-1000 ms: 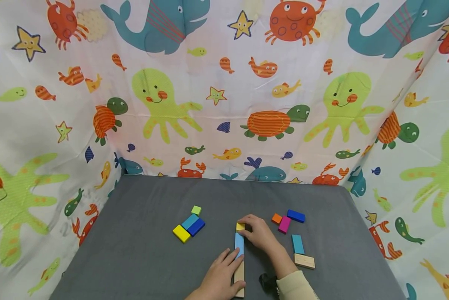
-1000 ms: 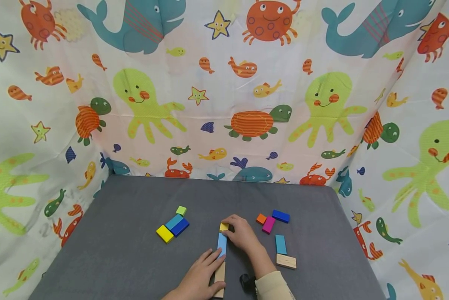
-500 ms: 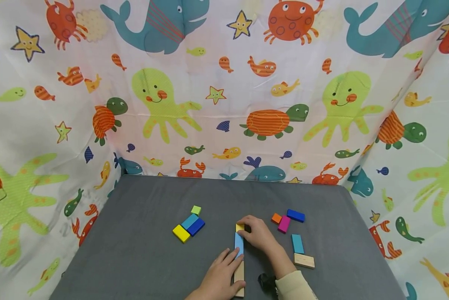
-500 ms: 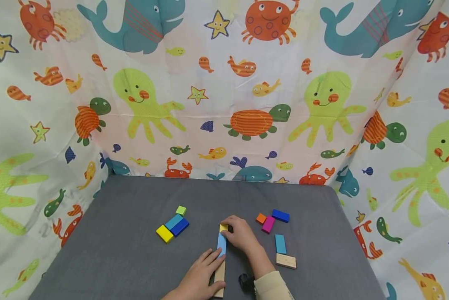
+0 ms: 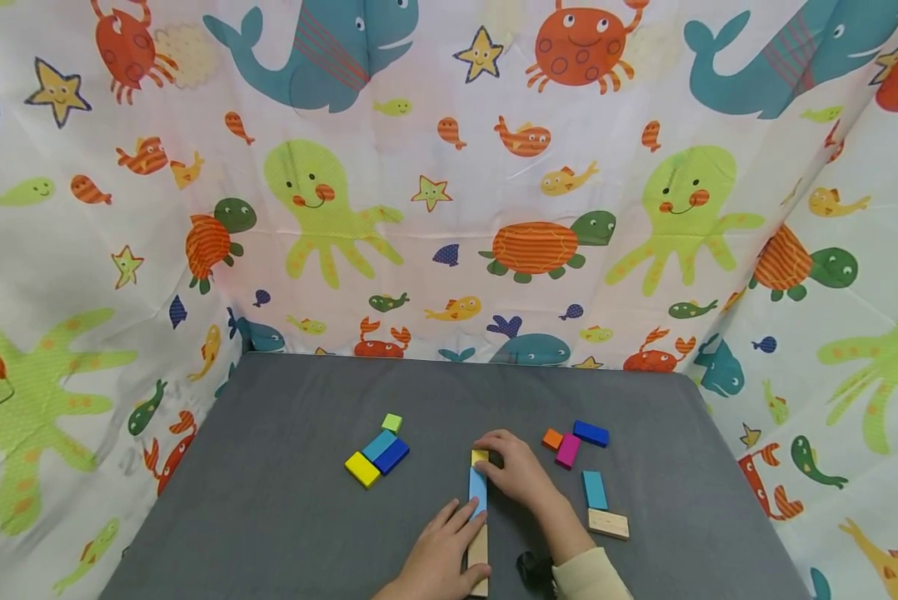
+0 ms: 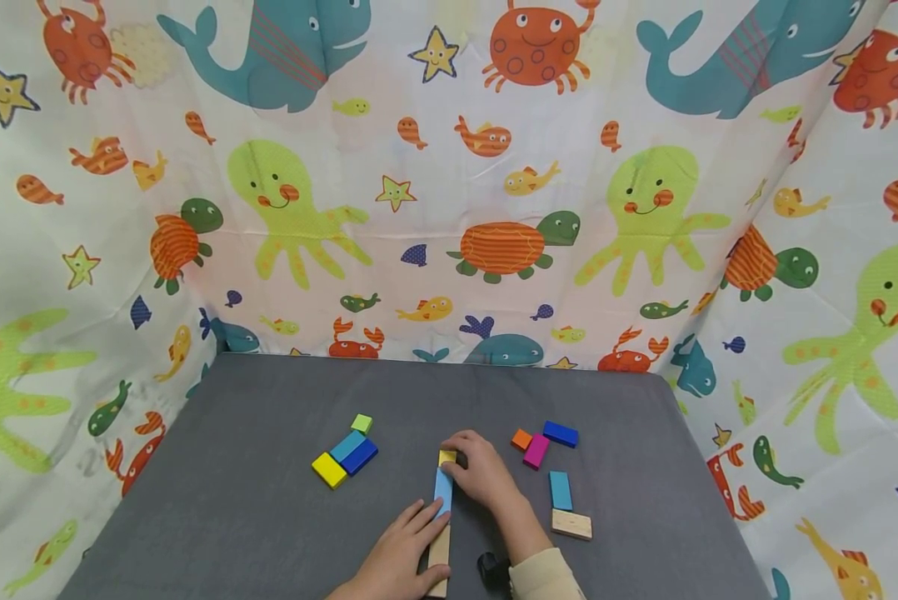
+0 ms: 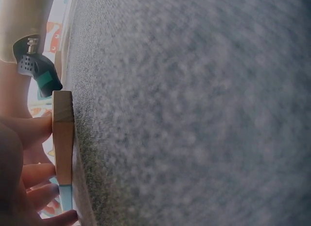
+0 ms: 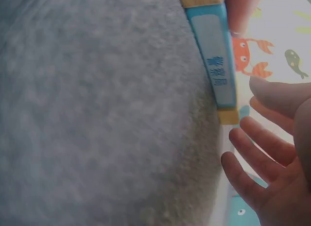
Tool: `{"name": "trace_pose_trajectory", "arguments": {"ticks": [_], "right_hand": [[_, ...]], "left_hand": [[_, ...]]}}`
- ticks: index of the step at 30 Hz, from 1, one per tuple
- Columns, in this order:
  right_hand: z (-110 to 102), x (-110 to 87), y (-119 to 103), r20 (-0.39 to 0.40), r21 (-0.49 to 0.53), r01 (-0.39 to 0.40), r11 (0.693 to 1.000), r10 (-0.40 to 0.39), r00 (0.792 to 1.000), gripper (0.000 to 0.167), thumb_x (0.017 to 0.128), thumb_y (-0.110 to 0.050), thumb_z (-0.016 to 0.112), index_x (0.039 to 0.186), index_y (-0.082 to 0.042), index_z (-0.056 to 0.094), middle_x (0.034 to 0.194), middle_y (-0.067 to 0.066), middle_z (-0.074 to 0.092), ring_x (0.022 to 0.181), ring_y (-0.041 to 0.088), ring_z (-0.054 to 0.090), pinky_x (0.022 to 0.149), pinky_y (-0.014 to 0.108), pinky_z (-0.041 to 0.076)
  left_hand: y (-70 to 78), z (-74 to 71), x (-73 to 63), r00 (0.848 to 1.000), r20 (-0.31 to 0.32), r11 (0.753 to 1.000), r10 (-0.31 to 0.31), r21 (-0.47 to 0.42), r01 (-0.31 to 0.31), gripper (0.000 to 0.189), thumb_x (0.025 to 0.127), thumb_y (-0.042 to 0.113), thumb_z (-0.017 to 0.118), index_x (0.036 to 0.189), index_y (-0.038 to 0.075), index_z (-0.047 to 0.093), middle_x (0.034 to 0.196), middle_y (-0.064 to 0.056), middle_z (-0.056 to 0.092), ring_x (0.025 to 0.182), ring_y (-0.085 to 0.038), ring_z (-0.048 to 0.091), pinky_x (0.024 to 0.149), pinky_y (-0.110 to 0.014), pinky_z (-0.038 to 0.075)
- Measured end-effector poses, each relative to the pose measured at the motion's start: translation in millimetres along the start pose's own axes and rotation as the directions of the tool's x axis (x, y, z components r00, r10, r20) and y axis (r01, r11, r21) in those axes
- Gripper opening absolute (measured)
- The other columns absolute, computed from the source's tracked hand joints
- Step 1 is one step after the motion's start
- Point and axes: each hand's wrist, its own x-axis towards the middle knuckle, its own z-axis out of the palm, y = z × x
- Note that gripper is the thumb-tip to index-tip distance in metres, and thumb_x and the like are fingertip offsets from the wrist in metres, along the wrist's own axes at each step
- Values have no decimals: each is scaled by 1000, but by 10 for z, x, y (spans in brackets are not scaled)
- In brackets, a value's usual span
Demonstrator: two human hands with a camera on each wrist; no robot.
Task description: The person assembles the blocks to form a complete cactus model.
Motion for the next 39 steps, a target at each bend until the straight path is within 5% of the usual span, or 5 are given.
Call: {"name": "trace_pose_trajectory", "arguments": {"ticks": [21,39], "right_hand": [[-347,-329,-258,-139,-42,-42,998,36,990,35,86,-19,82,119,-17,74,121,-1,68,113,21,65,97,47,55],[-573,-689,-28,-261,-92,-80,993,53,964,37,80,-12,86,114,-15,75,115,1,70,108,22,67,94,48,56]], "left_hand": [[89,-29,-46,998,-4,997,-55,53,55,73,91,63,61,155,33,41,164,10,33,147,-30,37,115,-53,39],[82,-18,-52,999,-49,996,-14,87,18,72,93,64,58,155,31,41,164,9,33,146,-31,40,112,-52,42]]}}
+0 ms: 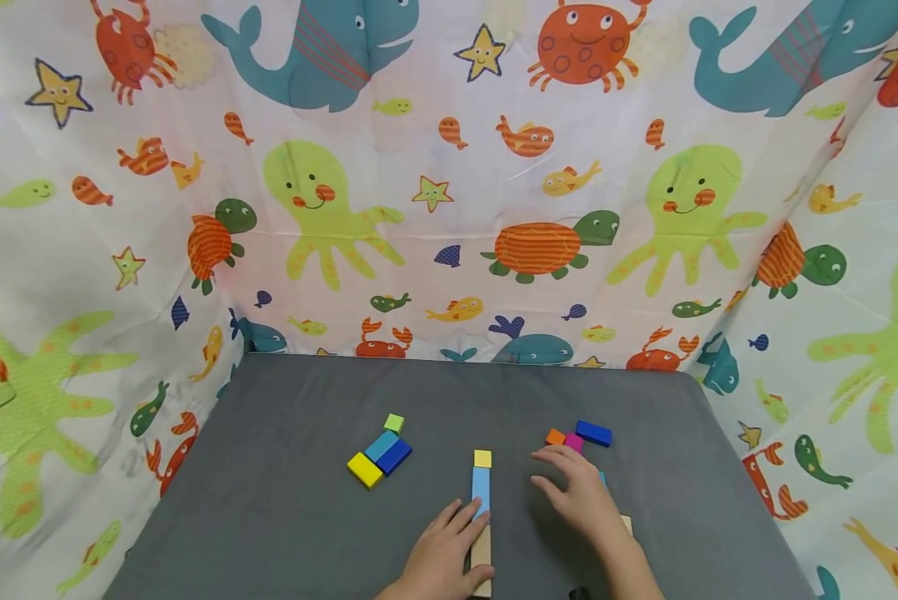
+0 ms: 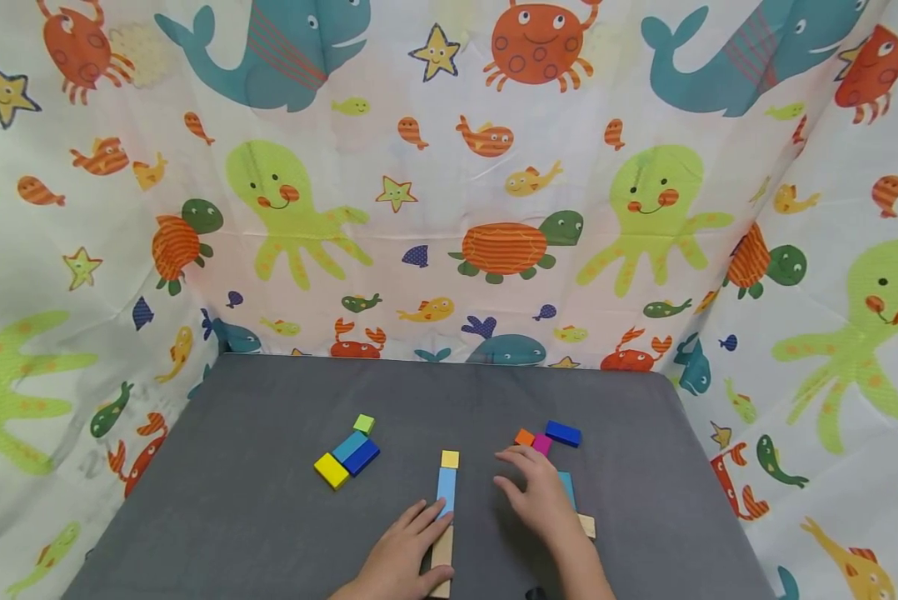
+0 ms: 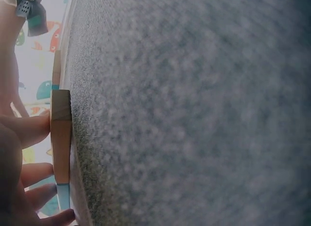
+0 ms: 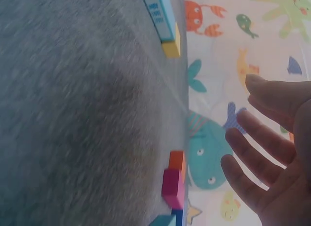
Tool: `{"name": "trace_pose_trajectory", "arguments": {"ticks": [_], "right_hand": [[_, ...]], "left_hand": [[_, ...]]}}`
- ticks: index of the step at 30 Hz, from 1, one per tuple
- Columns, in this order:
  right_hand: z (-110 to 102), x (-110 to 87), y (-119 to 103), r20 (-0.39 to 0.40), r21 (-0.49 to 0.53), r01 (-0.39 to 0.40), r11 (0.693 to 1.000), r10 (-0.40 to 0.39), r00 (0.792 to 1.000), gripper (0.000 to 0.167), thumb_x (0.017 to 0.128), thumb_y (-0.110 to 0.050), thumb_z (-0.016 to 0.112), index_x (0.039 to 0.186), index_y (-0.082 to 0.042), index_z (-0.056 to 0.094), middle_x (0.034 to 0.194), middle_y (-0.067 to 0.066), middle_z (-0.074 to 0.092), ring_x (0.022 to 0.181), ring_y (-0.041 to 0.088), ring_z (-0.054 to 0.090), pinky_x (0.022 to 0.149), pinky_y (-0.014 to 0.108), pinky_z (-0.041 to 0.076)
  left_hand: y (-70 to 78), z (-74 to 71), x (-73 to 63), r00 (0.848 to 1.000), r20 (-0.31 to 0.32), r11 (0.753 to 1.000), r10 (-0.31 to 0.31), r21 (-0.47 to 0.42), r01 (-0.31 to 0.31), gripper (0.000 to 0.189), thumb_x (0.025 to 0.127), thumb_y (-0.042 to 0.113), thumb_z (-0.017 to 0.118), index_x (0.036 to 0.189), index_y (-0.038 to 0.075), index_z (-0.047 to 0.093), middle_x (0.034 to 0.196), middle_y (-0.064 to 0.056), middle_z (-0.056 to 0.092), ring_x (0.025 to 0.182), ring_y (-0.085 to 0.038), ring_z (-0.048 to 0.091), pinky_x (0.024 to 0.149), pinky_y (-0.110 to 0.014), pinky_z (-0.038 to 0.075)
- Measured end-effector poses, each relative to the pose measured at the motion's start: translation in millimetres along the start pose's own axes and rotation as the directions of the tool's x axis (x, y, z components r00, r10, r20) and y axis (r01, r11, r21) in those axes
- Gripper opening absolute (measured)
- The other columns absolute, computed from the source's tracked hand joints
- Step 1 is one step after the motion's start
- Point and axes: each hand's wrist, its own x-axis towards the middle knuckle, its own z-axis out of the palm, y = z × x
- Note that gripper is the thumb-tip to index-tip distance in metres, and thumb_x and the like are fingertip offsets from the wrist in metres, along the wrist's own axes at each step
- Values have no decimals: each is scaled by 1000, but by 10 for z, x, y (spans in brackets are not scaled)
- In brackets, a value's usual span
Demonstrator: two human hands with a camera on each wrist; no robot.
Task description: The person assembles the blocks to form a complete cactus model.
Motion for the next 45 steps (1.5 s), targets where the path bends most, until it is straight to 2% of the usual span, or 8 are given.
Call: {"name": "trace_pose_trajectory", "arguments": {"ticks": [3,9,22,28,33,38,45], "right_hand": [[-44,-66,69,-27,-25,2,1000,-3,1000,36,78,-13,88,113,-15,75,113,-1,71,105,20,67,92,47,57],[-120,-196,198,-116,-87,67,994,-77,990,39,73,-10,90,109,-16,76,108,-1,72,100,20,68,86,47,58],[-317,-400,320,-89,-94,-98,991,89,992,38,77,-11,88,113,-13,75,108,-1,71,99,21,67,85,48,58],[-343,-481,394,-93,-103,-119,988,110,990,41,75,-10,89,113,-14,76,110,1,72,99,23,68,82,46,59],[-403,-543,453,-27,-86,-196,977,195,981,41,78,-15,88,117,-13,74,114,6,71,105,27,67,89,51,57],[-487,-584,495,98,-100,-292,951,302,948,41,82,-27,85,119,-15,74,120,8,69,112,31,64,96,57,52],[-533,-612,572,174,-128,-319,939,338,925,41,79,-32,86,115,-15,74,117,6,69,109,29,64,94,56,52]], "left_hand": [[7,-4,-5,1000,-9,1000,18,-3,-18,72,94,64,56,155,29,41,164,7,33,145,-32,40,111,-52,43],[22,-21,-9,1000,5,1000,10,-1,-10,71,94,62,59,155,31,41,164,9,32,146,-30,38,111,-51,43],[31,-33,-5,1000,27,1000,-14,-8,14,71,94,61,60,156,31,40,165,10,30,147,-30,37,112,-51,42],[17,-17,11,999,32,1000,-20,-12,20,72,94,62,60,155,32,40,165,11,30,147,-30,37,112,-52,42],[-1,4,15,1000,29,1000,-10,-19,11,71,94,61,59,155,31,40,165,10,31,147,-31,38,113,-52,41],[-23,23,7,1000,12,1000,7,-18,-7,70,95,62,58,155,31,40,164,9,31,146,-31,38,114,-50,40],[-49,29,17,1000,9,999,22,-25,-22,70,95,63,56,156,31,40,165,8,31,147,-32,38,113,-52,40]]}}
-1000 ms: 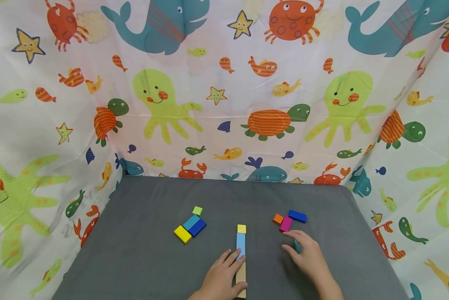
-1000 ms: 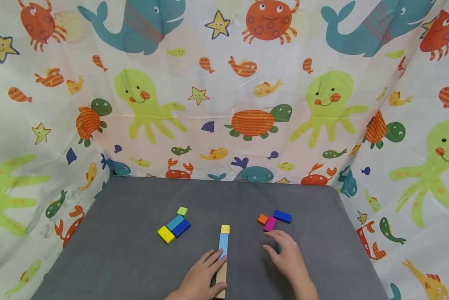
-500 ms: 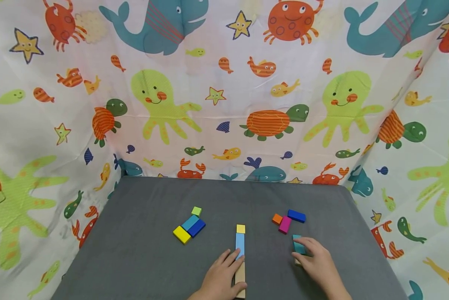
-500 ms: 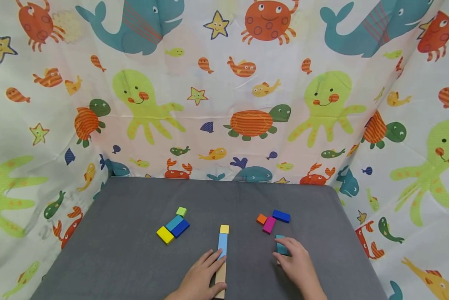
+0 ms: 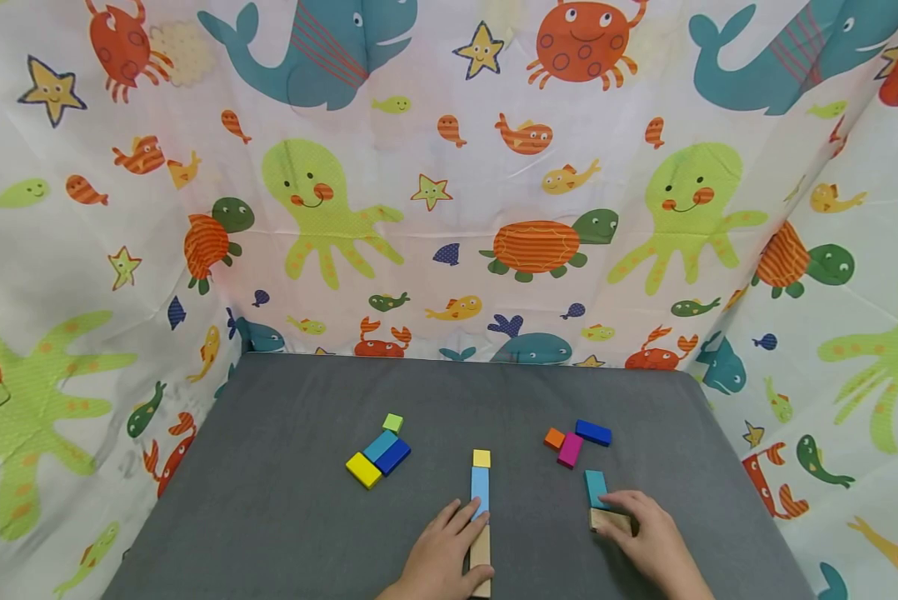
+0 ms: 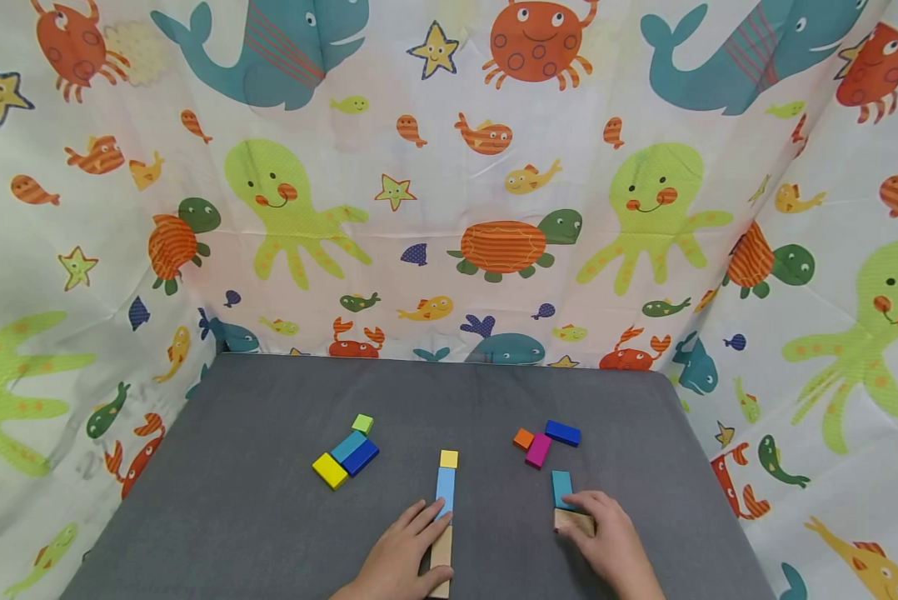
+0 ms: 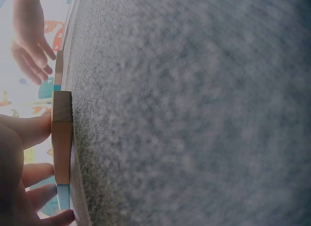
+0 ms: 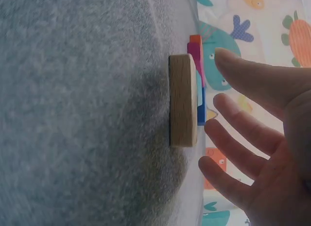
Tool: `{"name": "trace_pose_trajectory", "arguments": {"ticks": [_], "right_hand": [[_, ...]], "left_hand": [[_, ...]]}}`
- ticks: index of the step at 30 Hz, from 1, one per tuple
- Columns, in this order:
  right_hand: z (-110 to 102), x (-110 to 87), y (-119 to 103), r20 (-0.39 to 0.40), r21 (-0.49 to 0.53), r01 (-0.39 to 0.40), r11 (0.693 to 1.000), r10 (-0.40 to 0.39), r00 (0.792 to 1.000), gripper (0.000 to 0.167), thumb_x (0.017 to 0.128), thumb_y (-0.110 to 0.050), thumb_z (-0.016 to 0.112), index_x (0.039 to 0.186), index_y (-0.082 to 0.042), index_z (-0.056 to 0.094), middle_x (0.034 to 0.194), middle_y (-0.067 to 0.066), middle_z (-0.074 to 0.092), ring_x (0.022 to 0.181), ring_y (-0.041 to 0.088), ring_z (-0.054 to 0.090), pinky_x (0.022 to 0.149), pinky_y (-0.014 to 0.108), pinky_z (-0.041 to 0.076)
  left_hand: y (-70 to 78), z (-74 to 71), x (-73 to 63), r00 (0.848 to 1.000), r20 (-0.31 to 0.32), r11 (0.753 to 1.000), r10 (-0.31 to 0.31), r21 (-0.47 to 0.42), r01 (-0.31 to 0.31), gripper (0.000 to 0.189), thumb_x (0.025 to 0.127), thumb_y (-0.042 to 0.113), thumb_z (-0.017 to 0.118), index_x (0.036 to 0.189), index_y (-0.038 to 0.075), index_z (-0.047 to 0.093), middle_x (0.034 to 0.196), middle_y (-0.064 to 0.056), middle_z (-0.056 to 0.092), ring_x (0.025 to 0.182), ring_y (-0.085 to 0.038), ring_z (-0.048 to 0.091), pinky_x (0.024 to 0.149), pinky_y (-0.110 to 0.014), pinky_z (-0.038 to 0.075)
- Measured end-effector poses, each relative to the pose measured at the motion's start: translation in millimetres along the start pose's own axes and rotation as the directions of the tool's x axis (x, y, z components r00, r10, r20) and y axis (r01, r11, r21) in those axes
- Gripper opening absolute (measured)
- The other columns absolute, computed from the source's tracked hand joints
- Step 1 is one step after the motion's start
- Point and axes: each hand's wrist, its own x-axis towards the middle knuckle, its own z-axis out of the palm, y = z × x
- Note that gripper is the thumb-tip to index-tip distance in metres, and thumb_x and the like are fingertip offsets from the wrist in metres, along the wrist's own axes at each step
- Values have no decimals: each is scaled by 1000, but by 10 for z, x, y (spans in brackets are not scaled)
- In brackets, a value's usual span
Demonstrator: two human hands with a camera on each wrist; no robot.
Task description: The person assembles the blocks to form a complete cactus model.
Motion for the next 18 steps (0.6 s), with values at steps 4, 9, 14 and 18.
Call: {"name": "trace_pose_trajectory", "arguments": {"ticks": [4,9,14,18], "right_hand": [[-5,-3,48,42,19,-34,999,33,999,39,75,-26,89,110,-19,75,115,4,69,107,27,64,92,53,53],[-2,25,99,118,21,-91,996,88,989,34,73,-18,90,103,-22,75,111,2,67,105,25,62,92,52,52],[20,49,123,126,-10,-90,996,91,988,38,75,-6,87,109,-16,74,113,6,68,106,29,64,91,52,53],[35,85,114,109,-45,-71,996,76,991,43,75,1,84,116,-10,72,115,11,69,109,35,64,91,54,51]], "left_hand": [[22,-17,-3,1000,7,1000,-7,2,7,71,95,63,56,156,31,39,165,8,31,147,-31,37,114,-52,40],[52,-33,-17,1000,12,1000,-22,4,22,71,95,61,59,156,31,40,165,9,31,148,-30,37,115,-50,38],[50,-29,-21,1000,7,1000,-17,-3,17,70,95,60,59,156,30,40,165,8,32,148,-31,36,117,-49,37],[40,-24,-17,1000,3,1000,-14,-1,14,70,95,61,58,156,30,40,164,8,32,147,-31,37,116,-50,38]]}}
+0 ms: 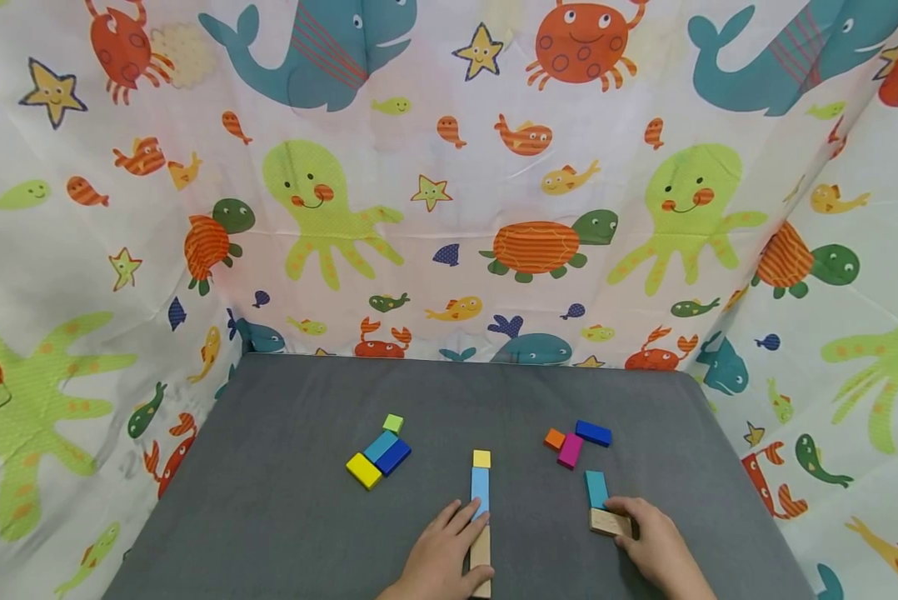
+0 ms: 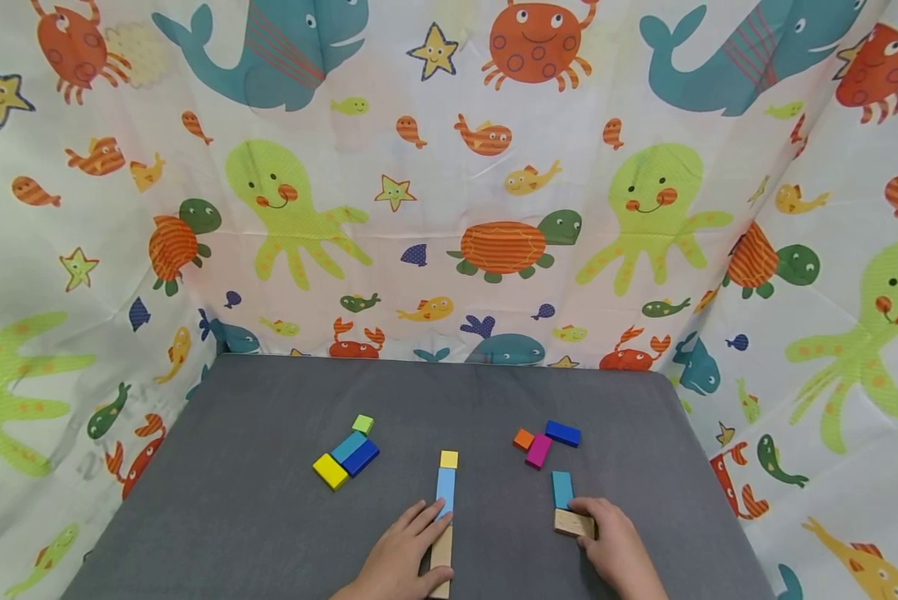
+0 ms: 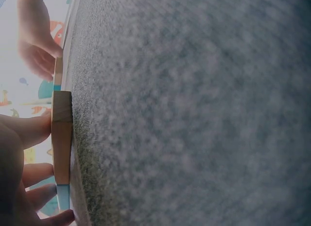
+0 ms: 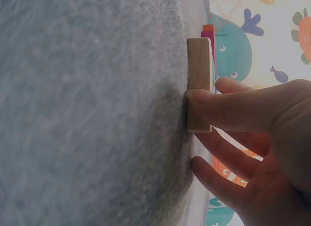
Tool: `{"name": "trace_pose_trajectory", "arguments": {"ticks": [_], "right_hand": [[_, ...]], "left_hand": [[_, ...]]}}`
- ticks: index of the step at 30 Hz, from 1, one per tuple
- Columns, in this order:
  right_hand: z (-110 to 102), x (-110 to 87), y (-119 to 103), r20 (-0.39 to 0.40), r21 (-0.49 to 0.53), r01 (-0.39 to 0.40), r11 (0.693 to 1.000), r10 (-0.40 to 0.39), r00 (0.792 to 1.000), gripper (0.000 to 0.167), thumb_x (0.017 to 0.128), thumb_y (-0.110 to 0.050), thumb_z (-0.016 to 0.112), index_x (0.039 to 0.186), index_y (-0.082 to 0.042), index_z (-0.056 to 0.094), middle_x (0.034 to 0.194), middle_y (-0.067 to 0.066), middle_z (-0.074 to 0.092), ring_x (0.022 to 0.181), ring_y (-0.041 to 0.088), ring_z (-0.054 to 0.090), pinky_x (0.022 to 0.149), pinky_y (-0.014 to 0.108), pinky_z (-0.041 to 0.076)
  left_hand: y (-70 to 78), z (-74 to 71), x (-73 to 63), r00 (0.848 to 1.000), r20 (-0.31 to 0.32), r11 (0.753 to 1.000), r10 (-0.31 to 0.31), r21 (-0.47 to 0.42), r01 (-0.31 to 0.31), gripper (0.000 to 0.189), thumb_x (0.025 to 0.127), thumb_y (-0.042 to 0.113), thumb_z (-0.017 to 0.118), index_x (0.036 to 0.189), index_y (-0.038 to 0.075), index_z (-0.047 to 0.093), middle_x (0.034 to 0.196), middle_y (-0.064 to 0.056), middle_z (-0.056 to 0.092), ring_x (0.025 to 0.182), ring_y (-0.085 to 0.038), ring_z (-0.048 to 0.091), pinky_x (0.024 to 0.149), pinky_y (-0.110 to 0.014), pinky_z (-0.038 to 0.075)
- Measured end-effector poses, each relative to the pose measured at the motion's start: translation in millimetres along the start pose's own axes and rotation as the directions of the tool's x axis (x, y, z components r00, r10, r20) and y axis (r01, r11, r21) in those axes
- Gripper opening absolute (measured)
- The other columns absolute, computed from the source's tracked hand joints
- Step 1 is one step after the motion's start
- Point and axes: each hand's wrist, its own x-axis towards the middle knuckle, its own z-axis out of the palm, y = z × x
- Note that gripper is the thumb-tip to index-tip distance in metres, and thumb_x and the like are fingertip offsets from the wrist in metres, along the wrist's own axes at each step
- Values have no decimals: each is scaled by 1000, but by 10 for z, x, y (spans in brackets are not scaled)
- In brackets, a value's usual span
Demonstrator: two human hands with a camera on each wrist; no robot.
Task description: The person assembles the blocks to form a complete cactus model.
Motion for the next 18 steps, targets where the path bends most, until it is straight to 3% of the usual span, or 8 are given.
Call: {"name": "trace_pose_trajectory", "arguments": {"ticks": [9,18], "right_hand": [[-21,-11,-72,14,-30,5,1000,-5,1000,36,80,-1,81,114,-11,73,113,8,69,109,33,64,92,55,52],[-9,-49,-204,-90,-65,131,989,-137,986,39,82,-5,81,119,-15,73,111,4,67,104,26,63,87,50,53]], "left_hand": [[5,4,14,1000,11,1000,-10,5,10,71,94,62,58,156,32,40,164,9,31,147,-31,37,115,-51,38],[27,-25,36,998,44,999,-45,11,45,72,93,63,60,155,34,39,164,12,30,148,-30,36,114,-53,40]]}}
